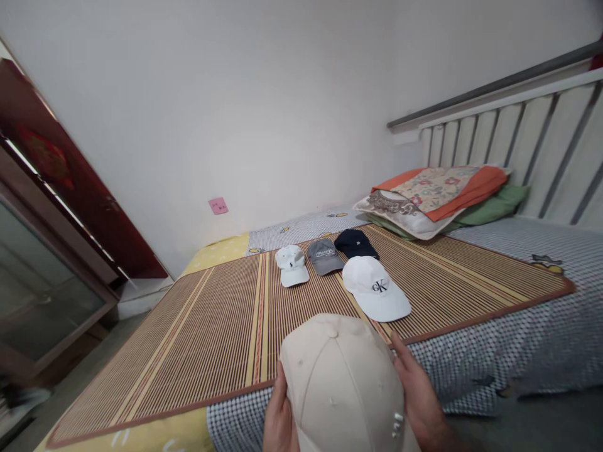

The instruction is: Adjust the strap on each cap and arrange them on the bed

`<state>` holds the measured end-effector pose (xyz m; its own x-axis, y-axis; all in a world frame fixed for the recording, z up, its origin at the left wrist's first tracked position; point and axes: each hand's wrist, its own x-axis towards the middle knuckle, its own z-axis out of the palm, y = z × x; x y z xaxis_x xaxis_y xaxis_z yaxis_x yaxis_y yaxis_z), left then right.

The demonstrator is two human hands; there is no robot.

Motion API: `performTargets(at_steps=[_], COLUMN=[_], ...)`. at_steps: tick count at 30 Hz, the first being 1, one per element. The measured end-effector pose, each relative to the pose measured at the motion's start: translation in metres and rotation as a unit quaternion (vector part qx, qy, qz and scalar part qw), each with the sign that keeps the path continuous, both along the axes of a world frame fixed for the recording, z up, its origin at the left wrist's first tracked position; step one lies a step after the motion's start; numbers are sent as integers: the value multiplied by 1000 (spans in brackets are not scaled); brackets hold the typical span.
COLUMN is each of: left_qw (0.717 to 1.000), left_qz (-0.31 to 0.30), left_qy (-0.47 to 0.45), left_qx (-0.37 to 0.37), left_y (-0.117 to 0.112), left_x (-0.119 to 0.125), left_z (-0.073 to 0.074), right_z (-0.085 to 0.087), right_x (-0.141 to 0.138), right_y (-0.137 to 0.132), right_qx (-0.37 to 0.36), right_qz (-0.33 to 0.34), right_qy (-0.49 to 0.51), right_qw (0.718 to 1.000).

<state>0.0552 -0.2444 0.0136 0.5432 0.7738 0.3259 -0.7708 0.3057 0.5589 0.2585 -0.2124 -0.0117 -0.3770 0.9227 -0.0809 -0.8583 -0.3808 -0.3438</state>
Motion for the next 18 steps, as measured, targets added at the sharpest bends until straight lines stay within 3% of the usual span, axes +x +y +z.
performTargets(at_steps=[5,9,13,16,18], left_qw=[999,1000,1000,999,998], left_qz=[16,5,-20,-41,-51], left_qy=[13,9,1,-9,7], left_qx=[-30,7,23,32,19], left_y=[-1,0,3,3,2], left_x=[-6,0,1,-9,-20], left_z=[-12,3,19,12,3], right_z=[-1,-2,10,12,2], right_x=[3,7,8,7,7], right_y=[1,8,10,5,2], right_qx=[21,14,32,49,42], right_qz=[21,48,47,43,34], right_qy=[-9,-14,-21,-30,-35], right_qw=[999,999,998,997,998])
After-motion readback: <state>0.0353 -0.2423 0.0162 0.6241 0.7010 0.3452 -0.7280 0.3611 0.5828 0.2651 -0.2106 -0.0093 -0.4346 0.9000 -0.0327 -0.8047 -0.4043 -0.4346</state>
